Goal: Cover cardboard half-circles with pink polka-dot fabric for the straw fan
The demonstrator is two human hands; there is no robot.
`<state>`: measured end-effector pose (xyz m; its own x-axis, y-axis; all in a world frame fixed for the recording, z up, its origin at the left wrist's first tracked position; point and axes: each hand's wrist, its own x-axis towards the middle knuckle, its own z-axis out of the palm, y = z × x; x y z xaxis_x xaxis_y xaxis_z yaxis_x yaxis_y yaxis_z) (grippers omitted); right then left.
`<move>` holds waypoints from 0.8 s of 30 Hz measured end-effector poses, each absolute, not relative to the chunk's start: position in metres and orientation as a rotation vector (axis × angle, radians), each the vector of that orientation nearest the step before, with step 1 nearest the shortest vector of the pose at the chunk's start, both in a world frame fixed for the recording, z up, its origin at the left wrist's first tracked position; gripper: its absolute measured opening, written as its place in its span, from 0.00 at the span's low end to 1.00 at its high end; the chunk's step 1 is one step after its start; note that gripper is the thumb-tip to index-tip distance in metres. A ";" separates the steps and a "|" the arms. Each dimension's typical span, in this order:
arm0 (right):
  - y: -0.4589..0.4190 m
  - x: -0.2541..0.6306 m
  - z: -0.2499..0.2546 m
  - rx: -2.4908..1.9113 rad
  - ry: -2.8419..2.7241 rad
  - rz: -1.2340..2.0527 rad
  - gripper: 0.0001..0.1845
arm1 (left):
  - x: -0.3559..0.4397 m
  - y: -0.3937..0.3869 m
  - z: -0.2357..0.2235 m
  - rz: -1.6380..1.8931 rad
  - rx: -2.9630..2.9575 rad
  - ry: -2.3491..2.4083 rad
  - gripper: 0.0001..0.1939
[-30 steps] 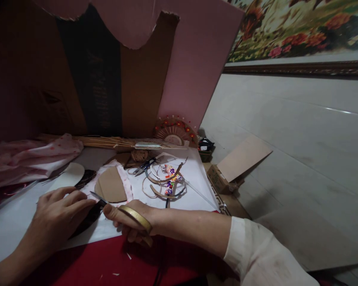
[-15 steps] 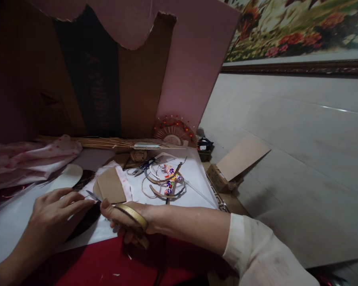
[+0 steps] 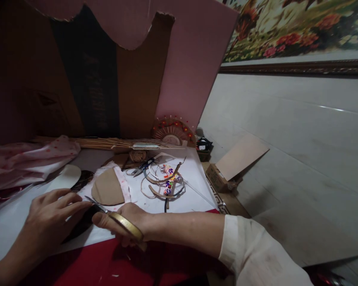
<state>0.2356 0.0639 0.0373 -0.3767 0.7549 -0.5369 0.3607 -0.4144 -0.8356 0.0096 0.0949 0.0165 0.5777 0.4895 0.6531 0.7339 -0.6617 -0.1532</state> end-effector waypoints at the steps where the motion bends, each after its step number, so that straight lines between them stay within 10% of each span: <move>1: 0.063 0.234 0.039 -1.577 -1.540 1.855 0.32 | 0.010 0.095 0.017 -0.818 -2.408 -0.996 0.11; 11: 0.050 0.279 0.087 -1.628 -1.574 2.133 0.36 | 0.006 0.094 0.011 -0.716 -2.413 -1.220 0.13; 24: 0.118 0.270 0.077 -1.717 -2.001 0.762 0.18 | 0.008 0.142 0.025 -0.930 -2.467 -2.388 0.31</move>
